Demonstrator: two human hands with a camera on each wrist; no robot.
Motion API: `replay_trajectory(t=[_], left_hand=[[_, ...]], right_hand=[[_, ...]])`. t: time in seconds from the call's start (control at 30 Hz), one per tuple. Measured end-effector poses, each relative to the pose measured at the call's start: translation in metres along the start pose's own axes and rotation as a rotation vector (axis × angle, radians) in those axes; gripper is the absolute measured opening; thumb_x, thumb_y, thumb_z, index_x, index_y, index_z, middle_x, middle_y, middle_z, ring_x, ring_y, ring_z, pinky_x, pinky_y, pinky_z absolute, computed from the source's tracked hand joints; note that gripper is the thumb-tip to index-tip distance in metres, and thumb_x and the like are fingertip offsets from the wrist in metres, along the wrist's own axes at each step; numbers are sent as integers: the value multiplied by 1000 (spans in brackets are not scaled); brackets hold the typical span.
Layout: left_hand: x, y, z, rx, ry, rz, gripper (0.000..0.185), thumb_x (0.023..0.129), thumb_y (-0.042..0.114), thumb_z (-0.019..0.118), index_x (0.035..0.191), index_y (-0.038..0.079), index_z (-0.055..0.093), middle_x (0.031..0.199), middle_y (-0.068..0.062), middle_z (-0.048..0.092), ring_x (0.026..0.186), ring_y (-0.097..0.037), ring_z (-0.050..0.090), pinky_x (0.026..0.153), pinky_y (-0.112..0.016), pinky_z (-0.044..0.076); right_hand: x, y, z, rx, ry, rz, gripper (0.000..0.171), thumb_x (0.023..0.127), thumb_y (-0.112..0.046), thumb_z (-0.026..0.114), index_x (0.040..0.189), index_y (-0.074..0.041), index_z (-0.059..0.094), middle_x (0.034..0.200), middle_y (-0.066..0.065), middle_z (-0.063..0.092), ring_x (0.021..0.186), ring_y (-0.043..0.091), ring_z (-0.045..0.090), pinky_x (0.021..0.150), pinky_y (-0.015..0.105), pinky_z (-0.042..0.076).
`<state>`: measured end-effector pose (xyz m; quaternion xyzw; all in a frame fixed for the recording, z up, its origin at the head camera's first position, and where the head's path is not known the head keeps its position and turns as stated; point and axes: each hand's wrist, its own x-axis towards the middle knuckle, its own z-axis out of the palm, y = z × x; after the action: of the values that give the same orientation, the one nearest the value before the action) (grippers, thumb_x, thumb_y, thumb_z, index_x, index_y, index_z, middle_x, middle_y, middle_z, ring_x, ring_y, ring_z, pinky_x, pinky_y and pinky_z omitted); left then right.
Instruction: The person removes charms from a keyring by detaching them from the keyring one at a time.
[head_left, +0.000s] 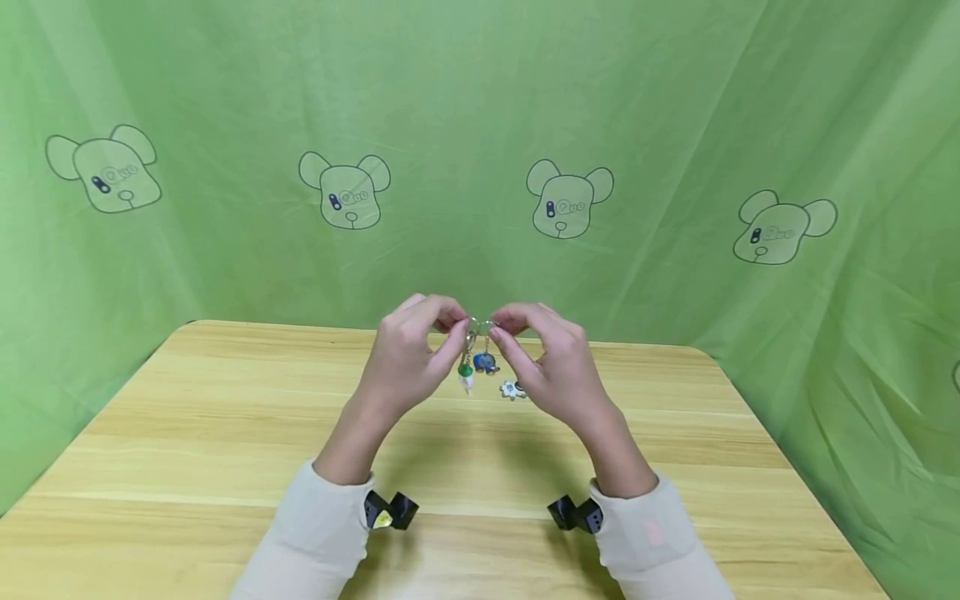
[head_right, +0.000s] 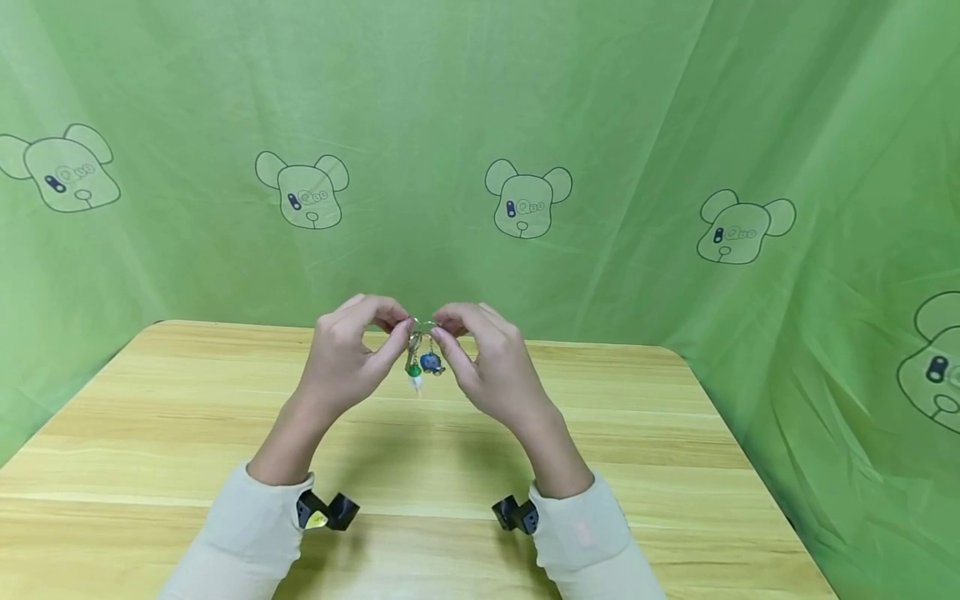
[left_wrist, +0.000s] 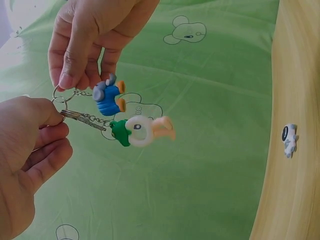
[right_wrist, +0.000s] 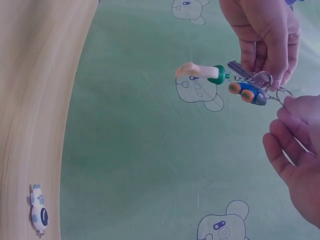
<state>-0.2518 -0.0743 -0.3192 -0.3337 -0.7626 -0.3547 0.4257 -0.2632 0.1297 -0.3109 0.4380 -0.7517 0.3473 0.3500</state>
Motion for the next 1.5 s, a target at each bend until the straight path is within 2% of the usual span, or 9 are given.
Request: replay_trajectory(t=[0.2, 0.33, 0.5, 0.77, 1.0, 1.13, 1.3, 1.5], left_hand=[[1, 1, 0, 5, -24, -4, 3, 93, -3, 67, 93, 0, 67, 85, -9, 71, 78, -18, 65, 70, -25, 58], [1, 1, 0, -1, -34, -2, 3, 94, -3, 66, 92, 0, 67, 86, -9, 71, 79, -19, 65, 72, -24, 57], [1, 1, 1, -2, -47, -6, 6, 94, -5, 65, 92, 1, 65, 87, -8, 70, 82, -19, 64, 74, -23, 56], [2, 4, 1, -20, -120, 3, 6, 97, -3, 61, 93, 1, 62, 90, -8, 66, 88, -20, 60, 78, -25, 55], [2, 4, 2, -22, -159, 30, 6, 97, -4, 63, 95, 1, 62, 89, -7, 64, 86, -20, 57, 74, -30, 54], [2, 4, 2, -21, -154, 37, 4, 97, -4, 64, 97, 0, 63, 90, -7, 65, 86, -20, 57, 75, -27, 53], [2, 5, 2, -35, -120, 36, 4, 98, -1, 63, 95, 0, 65, 90, -8, 67, 86, -21, 59, 76, -25, 53], [2, 7, 3, -70, -113, 32, 6, 97, -2, 64, 92, 1, 63, 87, -7, 65, 84, -20, 59, 74, -25, 53]], right_hand=[[1, -1, -1, 6, 11, -15, 14, 89, 4, 75, 102, 2, 70, 92, 9, 72, 83, 18, 67, 76, 27, 57], [1, -1, -1, 5, 14, -24, 15, 88, 6, 75, 101, 2, 70, 92, 8, 73, 82, 18, 66, 76, 30, 58], [0, 1, -1, 5, 30, -51, 15, 87, 7, 74, 100, 2, 70, 91, 8, 73, 81, 18, 67, 77, 28, 57], [0, 0, -4, 9, 57, -85, 5, 91, 1, 68, 95, -1, 72, 86, 9, 74, 79, 19, 67, 78, 19, 55], [0, 2, -5, -29, 66, -100, 7, 91, 2, 67, 93, -1, 73, 85, 9, 73, 77, 18, 67, 72, 25, 57], [1, 2, -6, -36, 60, -99, 6, 90, 4, 69, 94, 0, 73, 85, 10, 73, 78, 19, 67, 75, 22, 56], [1, 0, -7, -32, 46, -91, 13, 86, 8, 74, 96, 1, 73, 86, 9, 73, 79, 18, 67, 79, 16, 53], [2, -2, -7, -27, 51, -95, 17, 82, 11, 76, 95, 0, 74, 85, 6, 73, 77, 17, 66, 77, 16, 53]])
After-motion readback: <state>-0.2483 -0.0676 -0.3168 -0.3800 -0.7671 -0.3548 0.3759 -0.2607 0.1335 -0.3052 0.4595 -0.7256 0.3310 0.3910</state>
